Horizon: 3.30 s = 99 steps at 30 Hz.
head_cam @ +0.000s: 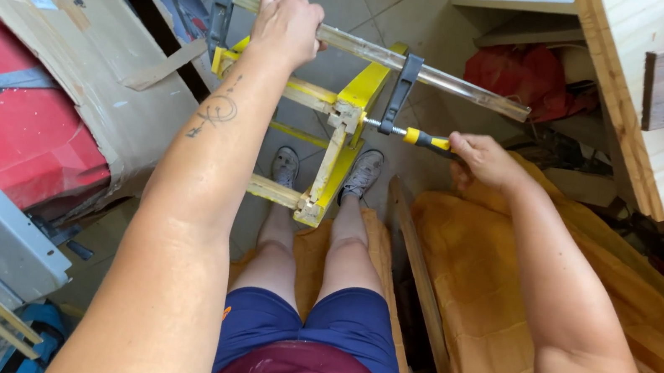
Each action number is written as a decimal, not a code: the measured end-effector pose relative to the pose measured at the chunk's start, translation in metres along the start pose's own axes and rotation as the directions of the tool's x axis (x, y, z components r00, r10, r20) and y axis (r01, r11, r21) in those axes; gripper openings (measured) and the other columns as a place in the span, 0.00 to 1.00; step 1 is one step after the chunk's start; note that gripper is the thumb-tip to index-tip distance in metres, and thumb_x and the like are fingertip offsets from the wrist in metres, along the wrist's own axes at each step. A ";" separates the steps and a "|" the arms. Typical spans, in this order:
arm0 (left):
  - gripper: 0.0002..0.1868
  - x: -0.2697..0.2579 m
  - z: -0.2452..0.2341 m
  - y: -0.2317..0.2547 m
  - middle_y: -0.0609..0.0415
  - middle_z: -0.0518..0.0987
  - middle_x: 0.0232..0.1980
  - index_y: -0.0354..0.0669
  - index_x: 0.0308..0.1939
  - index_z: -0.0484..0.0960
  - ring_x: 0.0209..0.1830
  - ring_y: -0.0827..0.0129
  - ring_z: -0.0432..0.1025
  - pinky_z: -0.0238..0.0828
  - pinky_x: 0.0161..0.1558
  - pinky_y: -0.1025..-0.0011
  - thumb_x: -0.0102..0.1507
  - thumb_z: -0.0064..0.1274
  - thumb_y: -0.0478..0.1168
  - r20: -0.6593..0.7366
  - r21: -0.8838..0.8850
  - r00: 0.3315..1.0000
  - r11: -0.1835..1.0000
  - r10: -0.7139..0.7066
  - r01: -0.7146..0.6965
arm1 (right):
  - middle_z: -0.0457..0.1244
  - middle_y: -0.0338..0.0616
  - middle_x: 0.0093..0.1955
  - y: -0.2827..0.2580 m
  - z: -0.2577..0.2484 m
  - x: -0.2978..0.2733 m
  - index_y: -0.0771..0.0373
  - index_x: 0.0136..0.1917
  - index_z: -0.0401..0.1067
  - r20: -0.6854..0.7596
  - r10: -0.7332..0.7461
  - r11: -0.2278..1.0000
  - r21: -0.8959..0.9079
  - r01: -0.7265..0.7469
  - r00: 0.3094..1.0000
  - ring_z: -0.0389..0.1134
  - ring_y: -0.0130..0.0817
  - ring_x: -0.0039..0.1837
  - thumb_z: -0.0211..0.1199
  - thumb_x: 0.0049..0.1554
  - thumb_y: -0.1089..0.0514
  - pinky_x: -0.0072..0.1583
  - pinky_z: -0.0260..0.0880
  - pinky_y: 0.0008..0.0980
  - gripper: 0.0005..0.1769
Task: Organizing and dry-fitting wooden slats into a yellow wooden frame using clamps in a workshop environment.
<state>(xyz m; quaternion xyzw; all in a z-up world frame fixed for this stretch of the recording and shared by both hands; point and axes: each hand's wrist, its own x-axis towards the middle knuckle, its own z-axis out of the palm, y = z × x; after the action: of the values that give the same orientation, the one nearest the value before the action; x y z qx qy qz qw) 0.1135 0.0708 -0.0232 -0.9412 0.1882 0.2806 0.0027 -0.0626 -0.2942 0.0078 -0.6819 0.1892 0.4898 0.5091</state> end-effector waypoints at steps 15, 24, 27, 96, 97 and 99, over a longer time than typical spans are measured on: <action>0.13 0.002 0.016 0.002 0.47 0.84 0.44 0.46 0.45 0.87 0.52 0.49 0.70 0.56 0.58 0.53 0.68 0.60 0.51 0.002 -0.048 1.000 0.999 0.000 0.000 | 0.66 0.45 0.46 0.060 0.025 0.005 0.59 0.62 0.72 -0.383 -0.374 0.927 -0.165 0.336 0.845 0.66 0.34 0.41 0.63 0.65 0.51 0.44 0.66 0.32 0.15; 0.08 -0.014 -0.018 0.001 0.53 0.83 0.31 0.48 0.31 0.86 0.44 0.52 0.71 0.56 0.59 0.54 0.62 0.62 0.45 -0.124 -0.024 0.991 0.999 0.043 -0.047 | 0.63 0.45 0.43 0.072 0.036 0.017 0.55 0.63 0.66 -0.387 -0.283 0.894 0.226 0.387 0.878 0.62 0.26 0.38 0.61 0.64 0.57 0.41 0.63 0.22 0.15; 0.05 -0.018 -0.037 0.010 0.56 0.80 0.26 0.48 0.28 0.85 0.37 0.53 0.71 0.58 0.56 0.53 0.59 0.59 0.40 -0.237 0.059 0.964 0.992 0.122 -0.111 | 0.59 0.46 0.34 0.063 0.042 0.022 0.58 0.62 0.68 -0.257 -0.040 0.878 0.452 0.156 0.966 0.59 0.27 0.31 0.51 0.72 0.43 0.34 0.56 0.22 0.18; 0.07 -0.471 -0.007 -0.515 0.73 0.73 0.47 0.69 0.48 0.76 0.56 0.74 0.72 0.78 0.67 0.77 0.69 0.56 0.47 -0.401 0.739 0.840 0.671 0.365 0.061 | 0.65 0.48 0.70 -0.042 0.280 -0.010 0.60 0.74 0.65 -0.652 0.177 0.982 0.063 -0.179 0.737 0.67 0.39 0.68 0.66 0.58 0.39 0.66 0.68 0.39 0.37; 0.05 -0.473 -0.001 -0.519 0.76 0.76 0.53 0.72 0.53 0.78 0.63 0.75 0.75 0.80 0.66 0.77 0.74 0.57 0.53 -0.481 0.710 0.819 0.688 0.314 0.154 | 0.66 0.47 0.68 -0.043 0.278 -0.004 0.61 0.74 0.65 -0.619 0.145 0.989 0.078 -0.124 0.772 0.69 0.37 0.66 0.65 0.58 0.40 0.64 0.69 0.39 0.37; 0.04 -0.476 -0.047 -0.458 0.71 0.79 0.56 0.68 0.50 0.80 0.62 0.71 0.73 0.75 0.71 0.71 0.74 0.58 0.48 -0.511 0.702 0.813 0.681 0.279 0.208 | 0.67 0.46 0.64 -0.048 0.278 0.006 0.61 0.69 0.67 -0.608 0.149 0.989 0.084 -0.123 0.780 0.69 0.39 0.62 0.65 0.58 0.42 0.61 0.70 0.39 0.32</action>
<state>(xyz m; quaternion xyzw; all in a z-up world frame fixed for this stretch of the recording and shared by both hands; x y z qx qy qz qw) -0.0664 0.6596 0.2222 -0.8943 0.2947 -0.1193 0.3149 -0.1560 -0.0285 0.0261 -0.7781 0.4022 0.2738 0.3972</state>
